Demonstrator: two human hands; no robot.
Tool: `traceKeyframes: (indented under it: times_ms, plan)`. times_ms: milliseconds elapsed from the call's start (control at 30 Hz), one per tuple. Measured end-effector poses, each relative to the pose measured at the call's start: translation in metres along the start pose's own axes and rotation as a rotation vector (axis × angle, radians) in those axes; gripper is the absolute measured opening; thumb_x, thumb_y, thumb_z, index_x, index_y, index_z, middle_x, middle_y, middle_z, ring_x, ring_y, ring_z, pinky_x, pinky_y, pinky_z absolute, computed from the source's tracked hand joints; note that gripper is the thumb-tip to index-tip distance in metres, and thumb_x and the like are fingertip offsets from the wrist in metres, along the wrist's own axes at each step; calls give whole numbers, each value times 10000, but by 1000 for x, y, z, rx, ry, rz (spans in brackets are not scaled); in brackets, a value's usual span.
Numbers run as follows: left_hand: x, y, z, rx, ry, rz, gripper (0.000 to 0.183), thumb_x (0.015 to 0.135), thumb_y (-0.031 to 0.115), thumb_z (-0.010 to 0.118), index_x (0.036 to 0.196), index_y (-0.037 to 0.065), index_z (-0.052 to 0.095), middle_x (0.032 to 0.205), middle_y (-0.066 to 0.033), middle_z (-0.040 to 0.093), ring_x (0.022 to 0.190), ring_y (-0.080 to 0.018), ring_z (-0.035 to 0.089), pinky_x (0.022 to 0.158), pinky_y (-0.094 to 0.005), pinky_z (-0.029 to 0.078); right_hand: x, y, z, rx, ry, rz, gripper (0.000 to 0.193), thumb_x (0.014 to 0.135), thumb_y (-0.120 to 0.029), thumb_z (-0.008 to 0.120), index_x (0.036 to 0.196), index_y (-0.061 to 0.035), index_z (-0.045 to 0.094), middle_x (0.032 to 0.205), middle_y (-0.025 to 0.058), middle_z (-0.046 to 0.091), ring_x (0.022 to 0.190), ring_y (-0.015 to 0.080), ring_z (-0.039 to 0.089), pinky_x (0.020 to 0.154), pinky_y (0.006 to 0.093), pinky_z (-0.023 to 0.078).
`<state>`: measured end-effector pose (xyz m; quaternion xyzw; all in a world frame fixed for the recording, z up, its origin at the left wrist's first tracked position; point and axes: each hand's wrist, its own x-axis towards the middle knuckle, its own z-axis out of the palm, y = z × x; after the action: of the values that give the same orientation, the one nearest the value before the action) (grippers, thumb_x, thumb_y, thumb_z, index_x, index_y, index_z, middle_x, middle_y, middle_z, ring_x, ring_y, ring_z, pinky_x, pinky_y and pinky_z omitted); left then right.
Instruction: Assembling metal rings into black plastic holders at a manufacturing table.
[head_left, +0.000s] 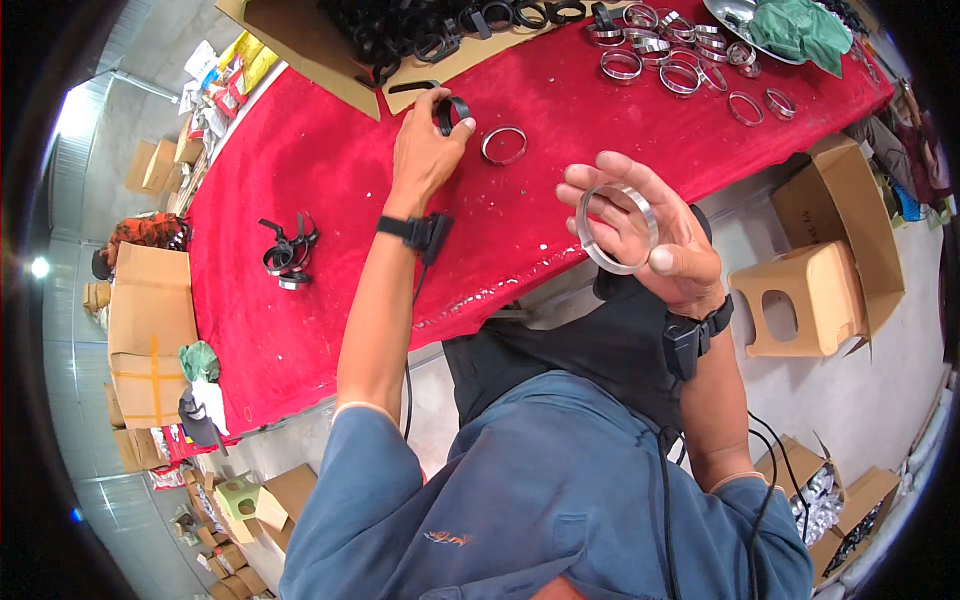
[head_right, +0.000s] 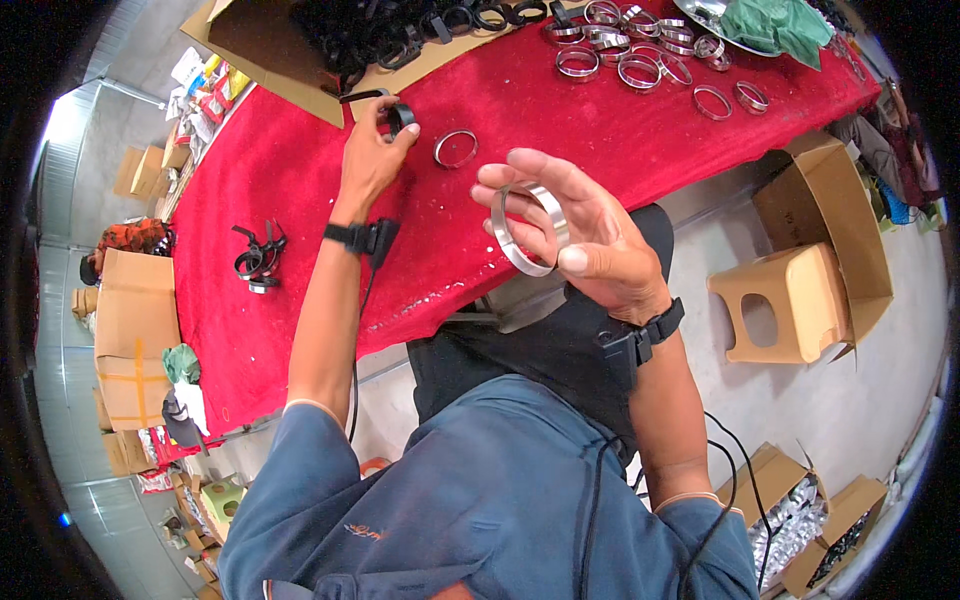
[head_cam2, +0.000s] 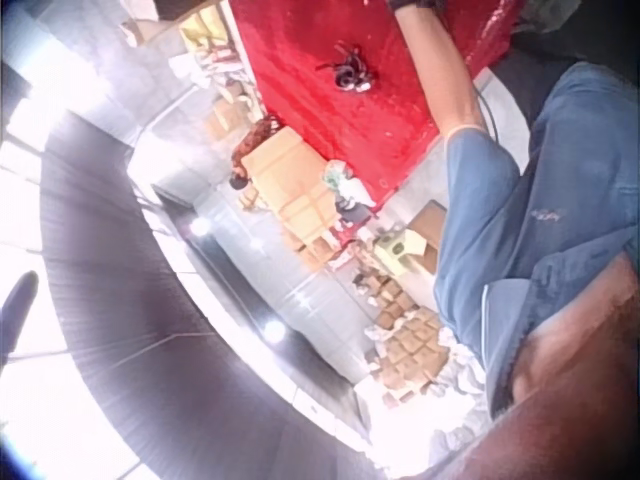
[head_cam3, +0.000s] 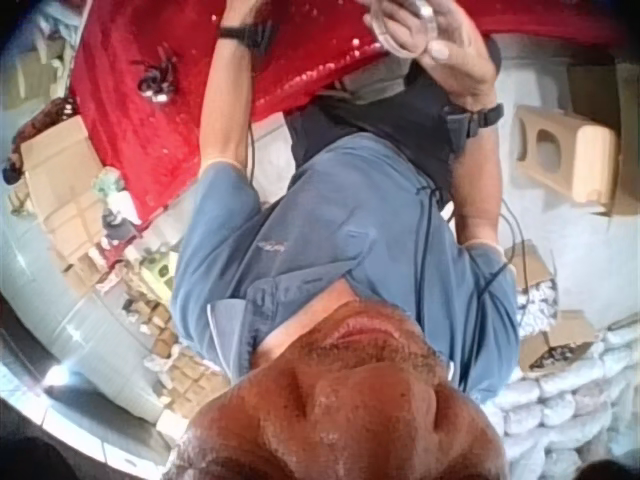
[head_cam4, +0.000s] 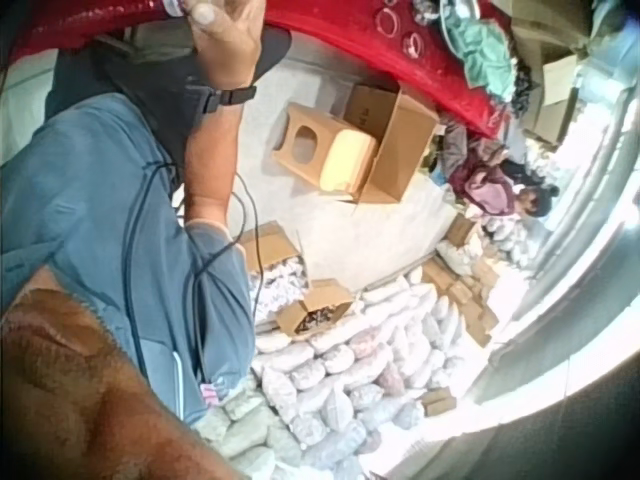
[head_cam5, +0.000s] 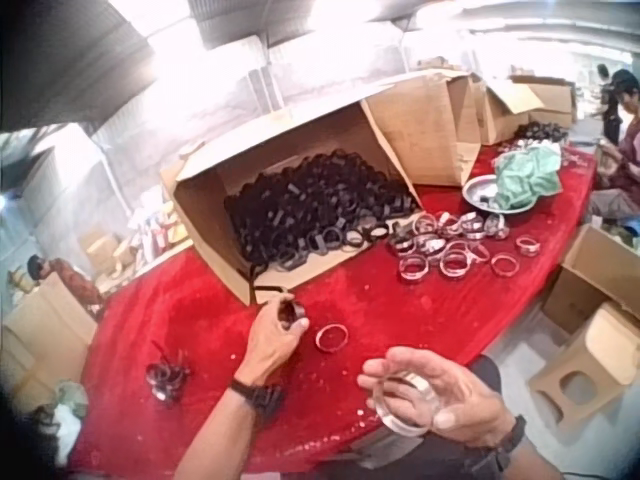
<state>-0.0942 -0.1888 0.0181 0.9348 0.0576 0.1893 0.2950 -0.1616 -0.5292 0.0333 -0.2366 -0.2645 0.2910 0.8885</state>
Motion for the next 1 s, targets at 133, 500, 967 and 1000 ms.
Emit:
traceKeyframes:
  times_ms: [133, 500, 967, 1000]
  plan:
    - [-43, 29, -31, -805, -274, -136, 680, 1015, 154, 747, 1619, 89, 441, 1452, -159, 582, 1211, -260, 688, 988, -443, 638, 1, 4, -3, -10, -78, 54, 991, 867, -253, 895, 1670, -41, 355, 1621, 297, 480, 1544, 449, 458, 1230, 570, 457]
    - [-116, 59, -53, -1615, -400, -203, 508, 1139, 358, 596, 1547, 100, 442, 1532, -210, 570, 1335, -409, 662, 1023, -598, 637, -2, 10, 14, -280, 34, 206, 997, 937, -425, 874, 1701, -173, 287, 1610, 308, 486, 1341, 469, 661, 963, 450, 633]
    - [-141, 57, -49, -1630, -414, -259, 708, 1079, 258, 703, 1605, 55, 274, 1562, -325, 502, 1435, -481, 566, 1103, -673, 556, 13, 15, 18, -172, 109, 170, 849, 996, -318, 812, 1664, -60, 356, 1584, 262, 516, 1495, 400, 528, 1147, 526, 537]
    - [-142, 58, -50, -1647, -417, -249, 757, 1068, 264, 721, 1624, 40, 259, 1572, -326, 493, 1446, -476, 556, 1120, -655, 549, 13, 14, 19, -172, 107, 172, 849, 996, -318, 812, 1664, -60, 356, 1584, 262, 516, 1495, 400, 528, 1147, 526, 537]
